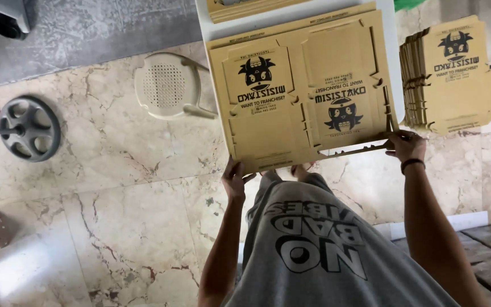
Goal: Folding flat cardboard templates into boxes and stacking them in a factory setting.
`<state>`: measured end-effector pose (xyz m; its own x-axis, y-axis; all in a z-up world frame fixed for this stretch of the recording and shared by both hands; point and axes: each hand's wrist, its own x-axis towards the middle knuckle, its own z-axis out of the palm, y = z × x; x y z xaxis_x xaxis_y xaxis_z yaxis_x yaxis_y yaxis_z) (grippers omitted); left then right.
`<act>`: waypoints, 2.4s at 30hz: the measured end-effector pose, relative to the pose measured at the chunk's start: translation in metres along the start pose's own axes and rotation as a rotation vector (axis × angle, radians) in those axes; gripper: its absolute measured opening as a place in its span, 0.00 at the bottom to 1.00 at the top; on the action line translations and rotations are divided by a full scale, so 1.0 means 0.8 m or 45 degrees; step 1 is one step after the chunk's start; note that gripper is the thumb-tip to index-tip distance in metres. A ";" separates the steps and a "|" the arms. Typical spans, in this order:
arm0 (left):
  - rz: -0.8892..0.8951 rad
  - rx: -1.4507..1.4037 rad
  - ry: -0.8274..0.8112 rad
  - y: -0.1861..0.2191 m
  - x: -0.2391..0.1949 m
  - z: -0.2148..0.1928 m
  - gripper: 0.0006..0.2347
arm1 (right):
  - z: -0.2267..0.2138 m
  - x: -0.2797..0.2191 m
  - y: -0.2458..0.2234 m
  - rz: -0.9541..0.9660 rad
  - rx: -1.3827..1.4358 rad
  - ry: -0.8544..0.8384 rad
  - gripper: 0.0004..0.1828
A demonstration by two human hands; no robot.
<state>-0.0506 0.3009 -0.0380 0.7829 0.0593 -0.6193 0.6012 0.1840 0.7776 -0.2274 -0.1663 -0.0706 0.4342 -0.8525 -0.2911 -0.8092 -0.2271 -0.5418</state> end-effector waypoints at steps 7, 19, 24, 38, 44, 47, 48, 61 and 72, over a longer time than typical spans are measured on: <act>-0.074 -0.052 -0.044 0.004 -0.012 0.001 0.22 | -0.058 0.007 -0.022 0.105 0.794 -0.201 0.24; 0.014 0.016 -0.007 -0.022 0.018 -0.041 0.23 | -0.008 0.003 -0.008 0.373 0.706 -0.367 0.32; 0.114 0.483 0.010 -0.035 0.022 -0.068 0.23 | 0.004 -0.016 -0.022 0.321 0.606 -0.340 0.34; 0.799 1.347 0.089 0.032 -0.023 -0.012 0.34 | 0.052 -0.142 -0.014 0.572 1.180 -0.518 0.38; 0.890 1.732 -0.595 0.038 0.016 0.121 0.39 | 0.077 -0.238 -0.186 0.929 1.590 -0.978 0.28; 0.610 2.152 -0.662 0.017 0.051 0.163 0.55 | 0.117 -0.216 -0.165 0.650 1.538 -1.170 0.24; 0.604 2.157 -0.675 0.018 0.049 0.171 0.55 | 0.125 -0.211 -0.160 0.662 1.543 -1.162 0.24; 0.383 2.104 -0.500 -0.021 0.051 0.178 0.66 | 0.146 -0.198 -0.135 -0.770 0.276 -0.531 0.12; 0.351 2.171 -0.563 0.000 0.041 0.188 0.65 | 0.119 -0.210 -0.156 -0.330 0.596 -0.787 0.17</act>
<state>-0.0008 0.1554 -0.0425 0.6878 -0.3854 -0.6152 -0.2828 -0.9227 0.2620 -0.1619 0.0501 -0.0292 0.8353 -0.3551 -0.4198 -0.4635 -0.0442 -0.8850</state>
